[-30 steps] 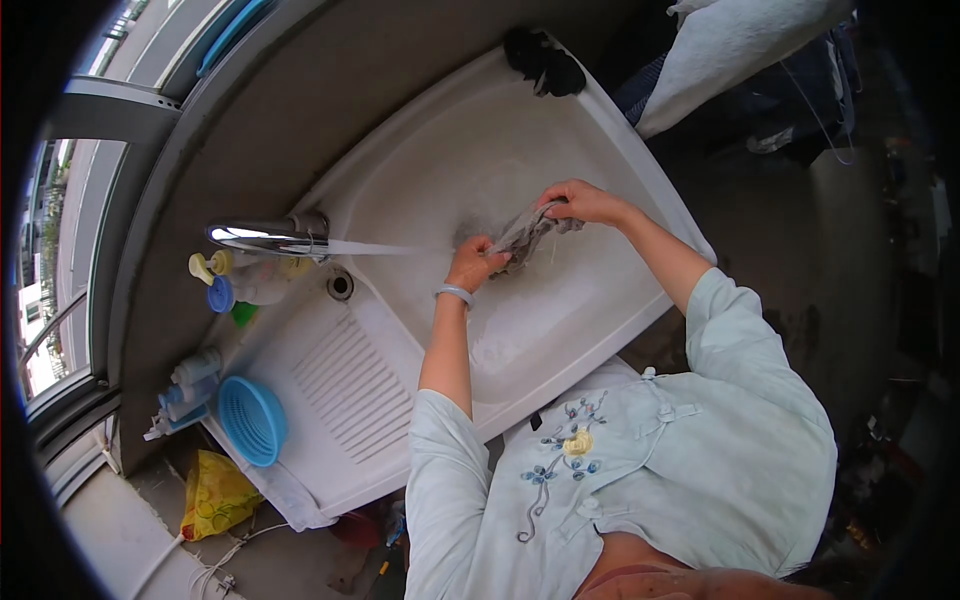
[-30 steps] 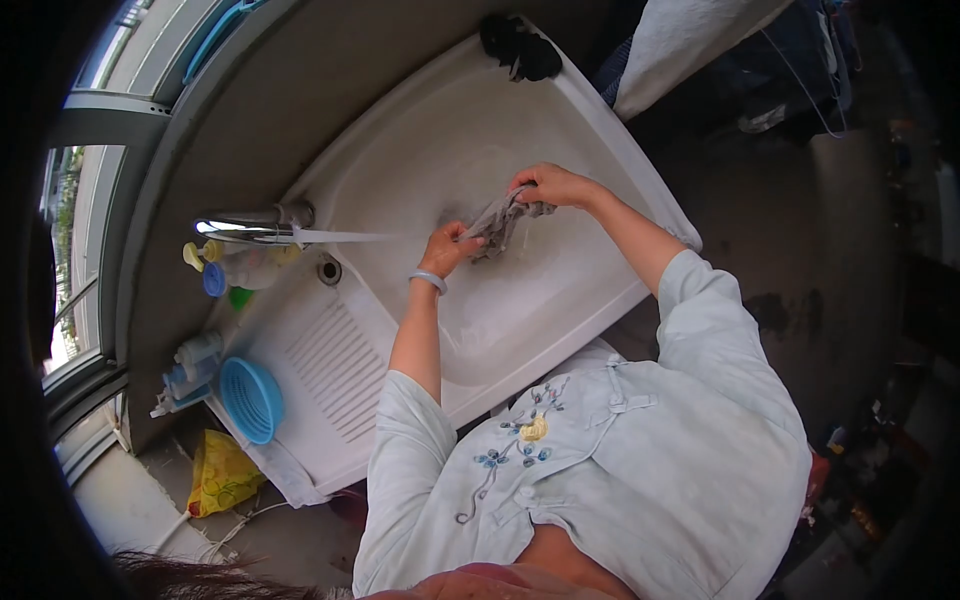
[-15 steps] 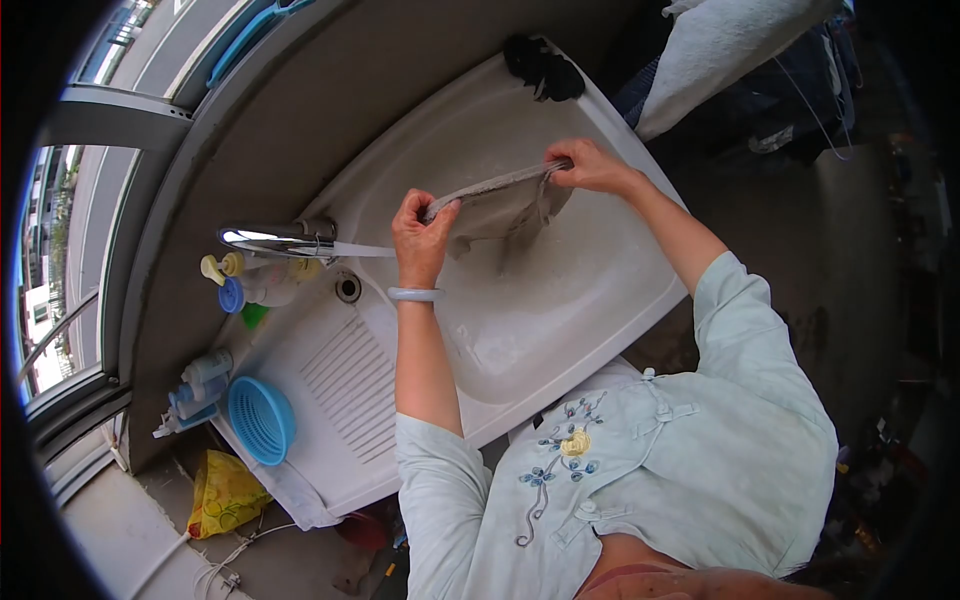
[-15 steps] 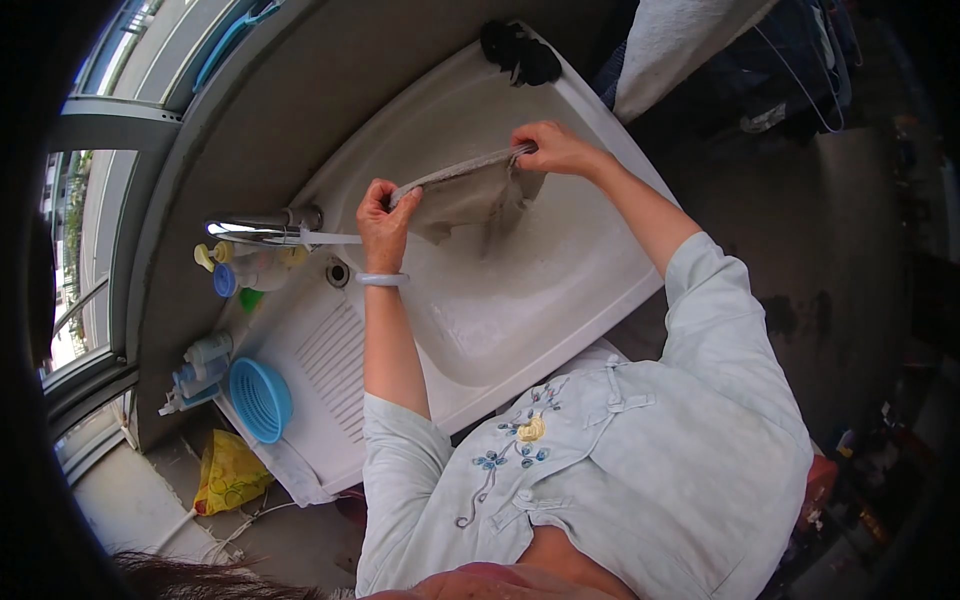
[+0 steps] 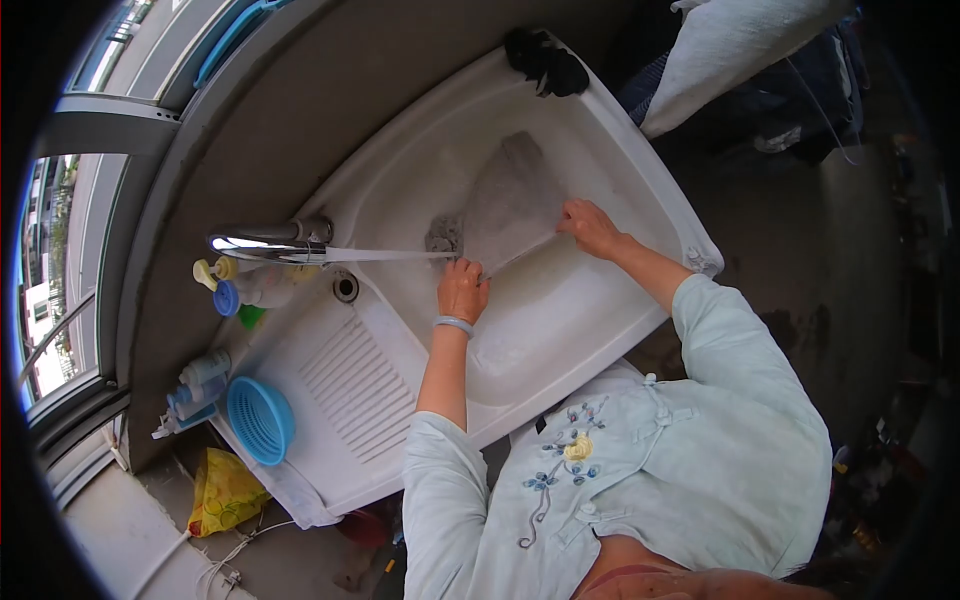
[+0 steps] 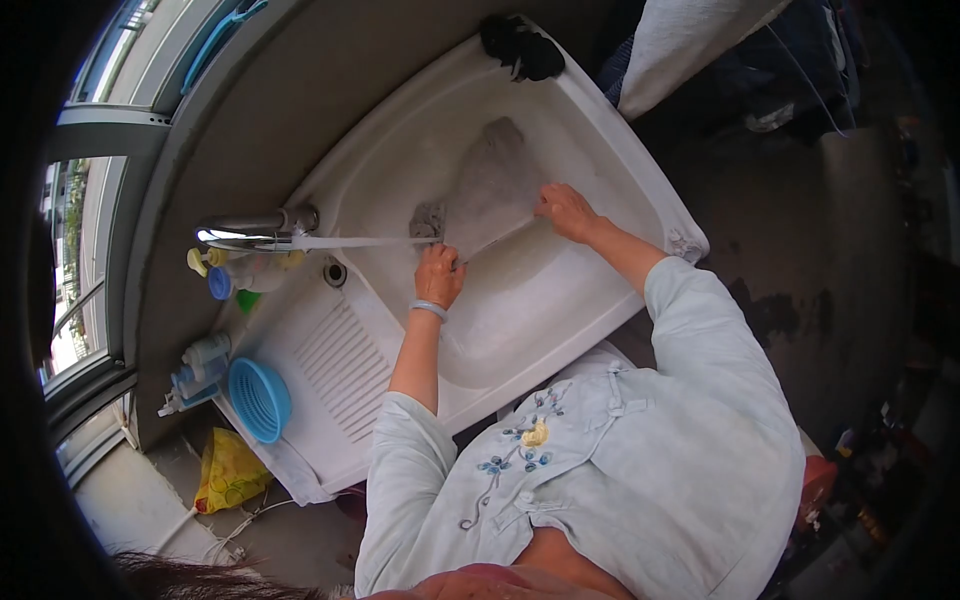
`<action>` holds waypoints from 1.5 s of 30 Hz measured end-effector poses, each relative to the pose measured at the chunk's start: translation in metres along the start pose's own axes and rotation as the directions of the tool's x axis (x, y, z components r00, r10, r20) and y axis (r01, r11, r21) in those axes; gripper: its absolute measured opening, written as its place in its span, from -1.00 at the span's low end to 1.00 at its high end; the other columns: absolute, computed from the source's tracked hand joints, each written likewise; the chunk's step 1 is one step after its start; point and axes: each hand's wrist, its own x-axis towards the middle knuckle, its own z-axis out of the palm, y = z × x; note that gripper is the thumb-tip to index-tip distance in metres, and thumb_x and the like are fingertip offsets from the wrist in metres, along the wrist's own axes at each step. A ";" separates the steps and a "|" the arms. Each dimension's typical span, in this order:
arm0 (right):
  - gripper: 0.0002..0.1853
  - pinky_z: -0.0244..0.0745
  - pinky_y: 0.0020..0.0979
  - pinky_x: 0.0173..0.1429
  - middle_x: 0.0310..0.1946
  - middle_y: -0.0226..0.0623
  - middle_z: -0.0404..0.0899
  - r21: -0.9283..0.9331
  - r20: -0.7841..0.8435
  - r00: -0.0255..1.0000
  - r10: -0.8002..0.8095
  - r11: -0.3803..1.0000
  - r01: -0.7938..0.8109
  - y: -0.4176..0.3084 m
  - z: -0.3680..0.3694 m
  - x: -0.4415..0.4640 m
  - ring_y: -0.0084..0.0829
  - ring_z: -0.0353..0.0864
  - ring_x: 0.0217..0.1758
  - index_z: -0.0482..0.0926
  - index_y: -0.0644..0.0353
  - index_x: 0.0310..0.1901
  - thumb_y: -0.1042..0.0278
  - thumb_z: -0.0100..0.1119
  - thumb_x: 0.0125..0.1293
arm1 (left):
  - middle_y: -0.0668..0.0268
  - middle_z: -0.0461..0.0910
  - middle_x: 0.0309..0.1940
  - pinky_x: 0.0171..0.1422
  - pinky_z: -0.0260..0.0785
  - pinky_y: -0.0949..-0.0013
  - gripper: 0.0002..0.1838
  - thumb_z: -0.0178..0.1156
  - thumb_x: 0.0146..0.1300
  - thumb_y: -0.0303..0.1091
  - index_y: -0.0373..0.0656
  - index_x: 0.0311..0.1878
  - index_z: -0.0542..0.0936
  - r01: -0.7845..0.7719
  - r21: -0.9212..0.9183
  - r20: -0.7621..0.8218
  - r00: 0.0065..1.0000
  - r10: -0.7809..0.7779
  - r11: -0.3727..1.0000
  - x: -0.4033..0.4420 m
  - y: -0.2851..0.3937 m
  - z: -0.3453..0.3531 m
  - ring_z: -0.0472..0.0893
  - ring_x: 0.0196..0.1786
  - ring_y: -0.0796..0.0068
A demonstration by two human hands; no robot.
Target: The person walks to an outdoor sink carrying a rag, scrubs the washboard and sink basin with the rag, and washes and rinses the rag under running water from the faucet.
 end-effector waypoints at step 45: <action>-0.82 0.43 -0.17 -0.01 -0.23 -0.23 0.56 0.186 -0.342 0.931 0.125 0.981 -0.064 0.007 -0.090 0.057 -0.16 0.53 -0.07 0.57 0.19 -0.28 0.42 0.26 0.04 | 0.25 0.43 -0.35 -0.27 0.38 0.20 -0.73 0.16 0.03 -0.61 -0.13 -0.17 0.62 -0.059 -0.072 -0.579 0.816 0.006 0.996 0.039 0.033 -0.113 0.49 -0.27 0.24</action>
